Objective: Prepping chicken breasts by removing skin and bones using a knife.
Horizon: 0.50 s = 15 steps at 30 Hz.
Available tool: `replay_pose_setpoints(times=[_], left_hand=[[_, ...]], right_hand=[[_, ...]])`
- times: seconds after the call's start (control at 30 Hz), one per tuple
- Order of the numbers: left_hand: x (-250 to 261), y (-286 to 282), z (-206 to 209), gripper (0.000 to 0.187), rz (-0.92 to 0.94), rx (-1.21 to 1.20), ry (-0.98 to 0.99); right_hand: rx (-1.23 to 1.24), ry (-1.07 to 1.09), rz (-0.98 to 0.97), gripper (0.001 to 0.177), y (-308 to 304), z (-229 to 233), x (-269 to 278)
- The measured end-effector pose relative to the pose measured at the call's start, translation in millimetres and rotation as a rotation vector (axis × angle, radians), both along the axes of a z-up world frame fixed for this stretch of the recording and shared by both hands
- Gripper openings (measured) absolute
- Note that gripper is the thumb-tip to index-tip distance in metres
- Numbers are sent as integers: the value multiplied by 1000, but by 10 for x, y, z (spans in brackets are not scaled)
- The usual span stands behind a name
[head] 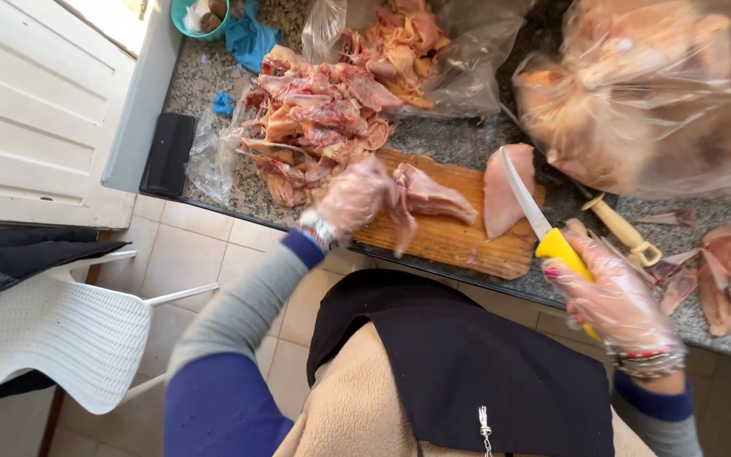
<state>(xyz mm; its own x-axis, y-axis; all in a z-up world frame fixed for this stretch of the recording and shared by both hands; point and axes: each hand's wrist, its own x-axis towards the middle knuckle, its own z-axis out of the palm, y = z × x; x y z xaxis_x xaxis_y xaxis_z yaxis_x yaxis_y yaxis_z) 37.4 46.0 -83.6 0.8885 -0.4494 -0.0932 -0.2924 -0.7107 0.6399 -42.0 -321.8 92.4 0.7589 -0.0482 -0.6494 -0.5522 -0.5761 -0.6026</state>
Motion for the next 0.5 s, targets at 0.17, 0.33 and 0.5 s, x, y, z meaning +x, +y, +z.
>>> replay_pose_setpoints(times=[0.17,0.33,0.5], left_hand=[[-361,-289,474,83,435,-125,-89],[-282,-583,394,73,482,14,71],[-234,-388,487,45,423,-11,303]], right_hand=[[46,-51,36,39,297,-383,-105],[-129,-275,211,43,600,-635,-307],[56,-272,205,51,675,-837,-493]])
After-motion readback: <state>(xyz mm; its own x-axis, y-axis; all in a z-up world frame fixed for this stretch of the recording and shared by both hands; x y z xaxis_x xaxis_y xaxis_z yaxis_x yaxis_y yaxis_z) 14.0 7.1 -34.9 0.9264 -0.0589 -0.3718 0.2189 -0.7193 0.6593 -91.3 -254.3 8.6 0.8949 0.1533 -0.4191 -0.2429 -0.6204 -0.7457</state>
